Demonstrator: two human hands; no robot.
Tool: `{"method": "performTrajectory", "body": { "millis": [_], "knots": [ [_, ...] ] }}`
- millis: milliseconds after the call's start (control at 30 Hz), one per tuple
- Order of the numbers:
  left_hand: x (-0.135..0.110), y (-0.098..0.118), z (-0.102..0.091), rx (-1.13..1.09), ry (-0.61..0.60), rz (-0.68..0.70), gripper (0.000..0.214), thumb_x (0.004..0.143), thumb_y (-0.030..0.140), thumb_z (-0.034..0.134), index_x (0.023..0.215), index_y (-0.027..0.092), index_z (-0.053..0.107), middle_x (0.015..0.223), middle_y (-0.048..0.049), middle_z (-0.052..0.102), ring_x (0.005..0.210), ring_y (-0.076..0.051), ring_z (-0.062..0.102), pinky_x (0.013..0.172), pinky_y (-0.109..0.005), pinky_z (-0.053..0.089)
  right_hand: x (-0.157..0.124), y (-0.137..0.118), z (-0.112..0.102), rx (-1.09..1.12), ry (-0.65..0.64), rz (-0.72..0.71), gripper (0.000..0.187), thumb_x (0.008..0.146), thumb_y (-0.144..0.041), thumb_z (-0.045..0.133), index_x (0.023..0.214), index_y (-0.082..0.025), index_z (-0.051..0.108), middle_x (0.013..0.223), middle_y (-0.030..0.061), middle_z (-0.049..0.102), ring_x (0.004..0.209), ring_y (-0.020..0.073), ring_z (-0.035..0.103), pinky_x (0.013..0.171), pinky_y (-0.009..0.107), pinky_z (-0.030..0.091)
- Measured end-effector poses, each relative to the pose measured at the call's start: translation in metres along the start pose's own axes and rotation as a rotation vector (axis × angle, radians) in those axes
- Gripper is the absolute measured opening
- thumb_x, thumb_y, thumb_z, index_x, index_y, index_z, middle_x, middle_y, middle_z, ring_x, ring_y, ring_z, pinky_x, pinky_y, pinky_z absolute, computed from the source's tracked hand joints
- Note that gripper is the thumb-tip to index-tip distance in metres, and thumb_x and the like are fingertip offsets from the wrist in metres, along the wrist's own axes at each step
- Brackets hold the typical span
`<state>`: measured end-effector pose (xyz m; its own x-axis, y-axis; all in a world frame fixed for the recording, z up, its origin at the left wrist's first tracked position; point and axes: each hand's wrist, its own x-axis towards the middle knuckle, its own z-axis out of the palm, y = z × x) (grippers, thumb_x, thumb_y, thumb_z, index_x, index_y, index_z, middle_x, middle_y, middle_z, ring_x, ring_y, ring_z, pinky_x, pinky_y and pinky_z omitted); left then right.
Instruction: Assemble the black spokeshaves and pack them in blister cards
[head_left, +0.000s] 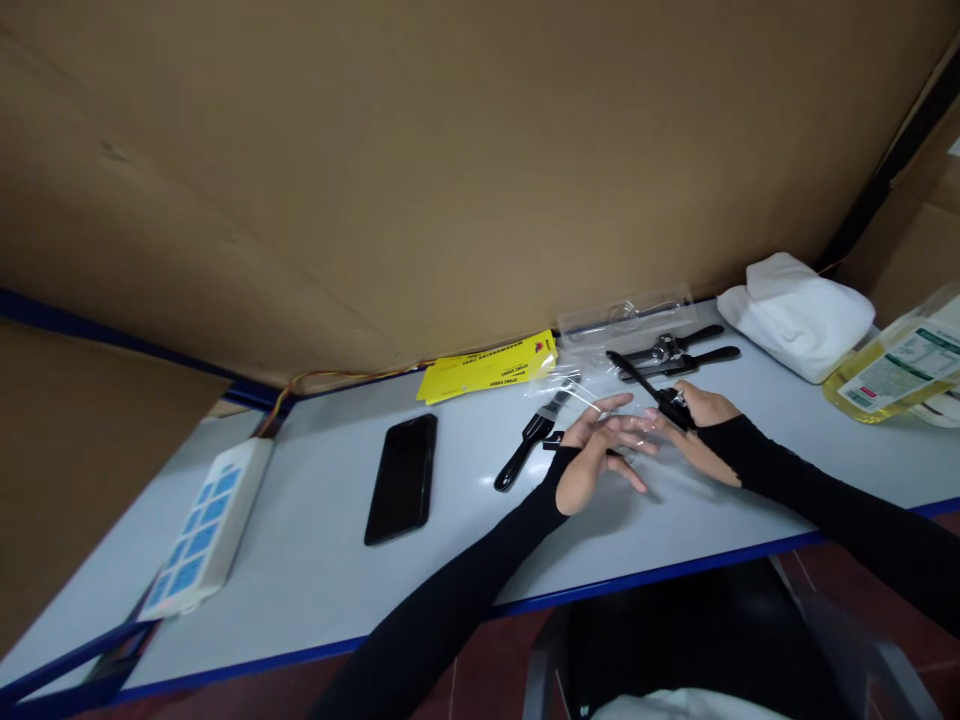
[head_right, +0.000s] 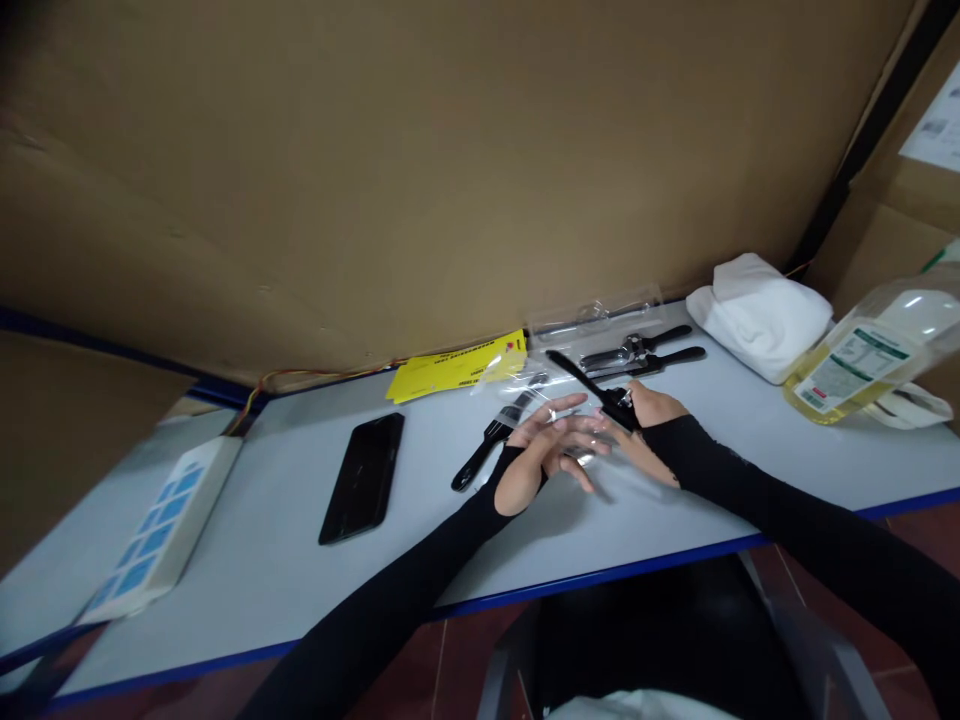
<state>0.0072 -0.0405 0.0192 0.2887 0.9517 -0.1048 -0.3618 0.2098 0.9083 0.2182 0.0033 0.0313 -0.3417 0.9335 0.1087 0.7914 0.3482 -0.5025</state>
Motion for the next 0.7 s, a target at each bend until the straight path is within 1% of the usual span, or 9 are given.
{"method": "performTrajectory", "body": {
  "millis": [100,200,267,333,400,467,567,633,700],
  "knots": [
    [0.007,0.008,-0.015,0.007,0.042,-0.033,0.056,0.088,0.062,0.072,0.114,0.013,0.064,0.077,-0.0088,0.073,0.064,-0.028,0.073,0.045,-0.038,0.061,0.0,-0.001,-0.012,0.152,-0.001,0.127,0.043,0.093,-0.066,0.06,0.087,-0.025,0.052,0.068,0.0027,0.065,0.063,0.0215,0.064,0.062,0.031,0.045],
    [0.013,0.02,-0.034,0.003,-0.044,-0.182,0.06,0.089,0.071,0.06,0.099,0.012,0.067,0.06,-0.0064,0.065,0.055,-0.028,0.069,0.04,-0.034,0.054,-0.001,0.003,-0.025,0.289,-0.016,0.196,0.056,0.083,-0.077,0.067,0.087,-0.025,0.049,0.062,-0.0031,0.055,0.055,0.0168,0.053,0.057,0.03,0.04],
    [0.015,0.024,-0.042,-0.024,-0.169,-0.324,0.067,0.091,0.075,0.051,0.103,0.01,0.068,0.06,-0.0085,0.066,0.053,-0.028,0.068,0.039,-0.03,0.049,-0.002,0.005,-0.031,0.397,-0.06,0.111,0.054,0.087,-0.076,0.064,0.095,-0.024,0.054,0.063,-0.005,0.052,0.056,0.0153,0.049,0.057,0.029,0.037],
    [0.016,0.024,-0.045,-0.05,-0.278,-0.442,0.07,0.092,0.074,0.048,0.108,0.008,0.068,0.066,-0.0119,0.07,0.053,-0.028,0.069,0.04,-0.028,0.046,-0.004,0.007,-0.031,0.513,-0.167,0.028,0.048,0.096,-0.071,0.052,0.102,-0.024,0.058,0.062,-0.0057,0.049,0.057,0.0148,0.047,0.057,0.028,0.035],
    [0.015,0.023,-0.045,-0.06,-0.323,-0.494,0.068,0.092,0.07,0.049,0.11,0.007,0.067,0.072,-0.0143,0.072,0.053,-0.028,0.068,0.042,-0.028,0.046,-0.006,0.008,-0.029,0.575,-0.302,-0.03,0.042,0.101,-0.062,0.048,0.104,-0.022,0.061,0.064,-0.0052,0.05,0.058,0.0143,0.048,0.058,0.027,0.036],
    [0.014,0.023,-0.043,-0.051,-0.344,-0.534,0.069,0.094,0.07,0.048,0.112,0.006,0.066,0.074,-0.0147,0.073,0.049,-0.025,0.066,0.043,-0.028,0.045,-0.008,0.008,-0.026,0.563,-0.396,-0.107,0.034,0.101,-0.053,0.052,0.102,-0.021,0.063,0.068,-0.004,0.056,0.061,0.0136,0.051,0.061,0.027,0.038],
    [0.01,0.024,-0.04,-0.043,-0.392,-0.581,0.073,0.096,0.076,0.044,0.117,0.009,0.064,0.075,-0.0134,0.073,0.042,-0.02,0.061,0.043,-0.026,0.043,-0.009,0.006,-0.026,0.495,-0.423,-0.237,0.028,0.099,-0.047,0.058,0.109,-0.021,0.063,0.067,-0.0063,0.056,0.057,0.0109,0.045,0.06,0.025,0.036],
    [0.008,0.025,-0.039,-0.039,-0.44,-0.579,0.073,0.095,0.078,0.046,0.121,0.011,0.061,0.076,-0.0127,0.074,0.043,-0.019,0.06,0.043,-0.025,0.041,-0.01,0.006,-0.029,0.476,-0.413,-0.288,0.029,0.099,-0.047,0.058,0.112,-0.021,0.06,0.063,-0.0084,0.054,0.052,0.0091,0.037,0.056,0.024,0.031],
    [0.007,0.025,-0.038,-0.024,-0.5,-0.572,0.072,0.094,0.078,0.049,0.124,0.013,0.058,0.078,-0.0124,0.074,0.045,-0.019,0.06,0.043,-0.024,0.038,-0.009,0.006,-0.033,0.46,-0.431,-0.34,0.028,0.1,-0.047,0.058,0.11,-0.021,0.06,0.064,-0.0083,0.055,0.05,0.0081,0.035,0.054,0.023,0.03]
  ]
}}
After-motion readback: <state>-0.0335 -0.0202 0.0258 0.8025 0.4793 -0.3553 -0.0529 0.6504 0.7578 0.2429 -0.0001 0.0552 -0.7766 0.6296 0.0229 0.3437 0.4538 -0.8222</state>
